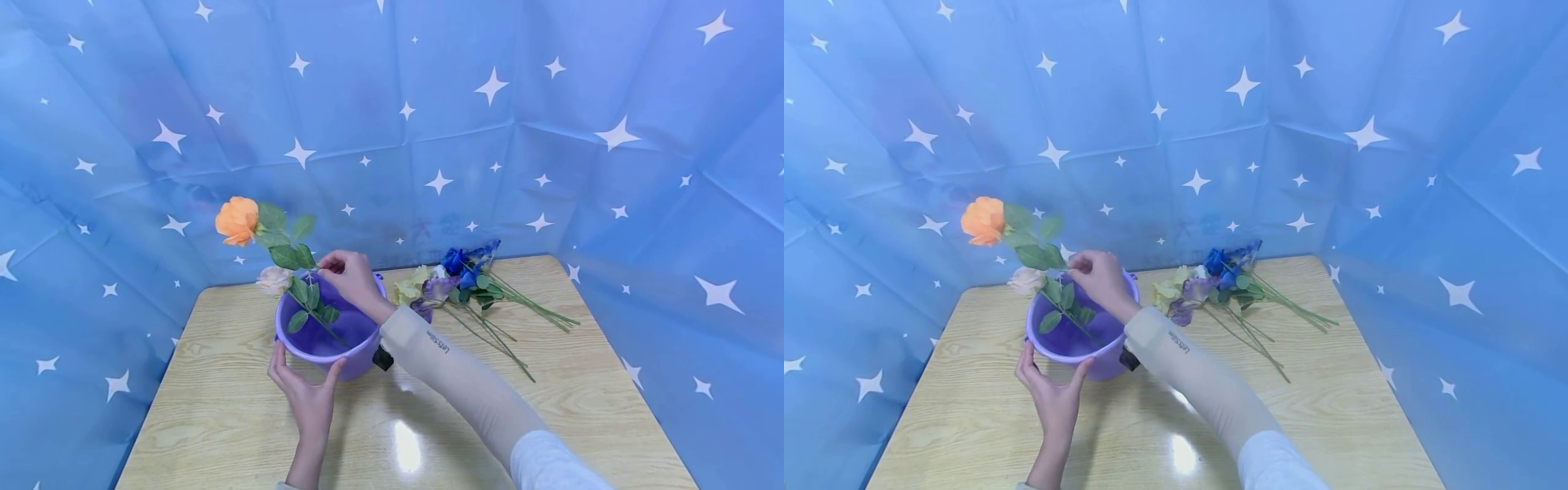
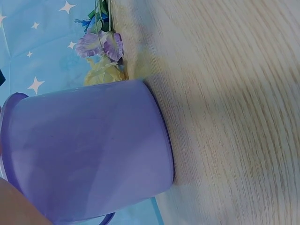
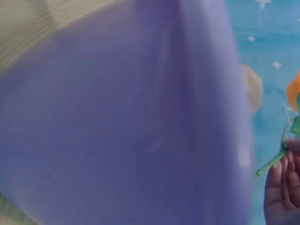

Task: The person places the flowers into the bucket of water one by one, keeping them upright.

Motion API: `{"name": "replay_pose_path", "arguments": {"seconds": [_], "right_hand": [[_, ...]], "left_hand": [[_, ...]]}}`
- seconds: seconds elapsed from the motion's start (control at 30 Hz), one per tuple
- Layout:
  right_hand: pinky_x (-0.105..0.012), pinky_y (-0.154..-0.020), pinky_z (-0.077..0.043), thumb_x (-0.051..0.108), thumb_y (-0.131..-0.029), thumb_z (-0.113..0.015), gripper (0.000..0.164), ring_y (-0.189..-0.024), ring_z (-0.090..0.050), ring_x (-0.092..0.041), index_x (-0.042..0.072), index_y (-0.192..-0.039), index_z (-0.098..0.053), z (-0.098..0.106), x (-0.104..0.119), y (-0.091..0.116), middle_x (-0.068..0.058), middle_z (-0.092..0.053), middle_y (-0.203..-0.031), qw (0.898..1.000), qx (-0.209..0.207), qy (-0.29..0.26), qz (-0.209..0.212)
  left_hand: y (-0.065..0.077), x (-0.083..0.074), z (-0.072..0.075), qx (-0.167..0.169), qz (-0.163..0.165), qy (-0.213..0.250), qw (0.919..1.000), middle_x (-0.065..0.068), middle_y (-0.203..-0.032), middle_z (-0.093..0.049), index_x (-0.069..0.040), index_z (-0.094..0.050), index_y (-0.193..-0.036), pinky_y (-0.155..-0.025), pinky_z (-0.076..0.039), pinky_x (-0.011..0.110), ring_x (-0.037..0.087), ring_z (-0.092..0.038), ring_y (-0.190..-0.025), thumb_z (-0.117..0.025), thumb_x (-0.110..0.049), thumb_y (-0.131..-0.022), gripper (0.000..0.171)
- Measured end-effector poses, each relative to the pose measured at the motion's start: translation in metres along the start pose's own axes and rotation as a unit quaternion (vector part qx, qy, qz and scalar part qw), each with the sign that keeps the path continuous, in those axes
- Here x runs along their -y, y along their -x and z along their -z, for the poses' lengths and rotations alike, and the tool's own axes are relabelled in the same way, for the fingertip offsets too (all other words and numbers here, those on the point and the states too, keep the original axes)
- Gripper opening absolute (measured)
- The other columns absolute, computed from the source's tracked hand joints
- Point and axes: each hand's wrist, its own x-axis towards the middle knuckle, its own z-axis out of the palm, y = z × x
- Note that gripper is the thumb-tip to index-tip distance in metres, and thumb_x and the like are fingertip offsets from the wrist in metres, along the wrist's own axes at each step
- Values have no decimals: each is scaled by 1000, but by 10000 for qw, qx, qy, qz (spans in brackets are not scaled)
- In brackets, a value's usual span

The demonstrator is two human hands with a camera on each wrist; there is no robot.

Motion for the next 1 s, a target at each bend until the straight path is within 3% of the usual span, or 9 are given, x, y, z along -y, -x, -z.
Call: {"name": "replay_pose_path", "arguments": {"seconds": [0.27,0.43,0.73,1.0], "right_hand": [[-14,-68,-56,13,-91,-73,9,-79,-68,-14,9,-98,-76,-2,-17,3,-6,-76,-93,9999,-80,123,19],[-14,-68,-56,13,-91,-72,8,-79,-68,-12,10,-98,-76,-8,-29,6,-4,-77,-94,9996,-51,262,-18],[-15,-71,-57,12,-92,-72,7,-82,-68,-12,11,-98,-75,-14,-38,9,-3,-76,-94,9978,260,573,-226],[-14,-72,-55,13,-90,-74,4,-83,-67,-10,13,-94,-75,-18,-40,7,0,-76,-92,9939,377,992,-285]], "left_hand": [[0,1,-1,-7,-78,-20,10000,23,-154,-26,1,-25,-153,-126,-25,48,29,-27,-144,-94,-18,-63,114],[-4,6,2,8,-288,-207,9994,28,-152,-24,4,-23,-153,-124,-26,55,34,-26,-143,-95,-24,-59,122],[-20,12,12,679,-70,-259,9973,22,-158,-23,-1,-18,-156,-121,-28,64,40,-29,-144,-96,-24,-57,129],[-28,19,18,884,-215,-421,9950,23,-155,-27,-1,-24,-155,-118,-32,64,39,-32,-142,-96,-25,-56,125]]}}
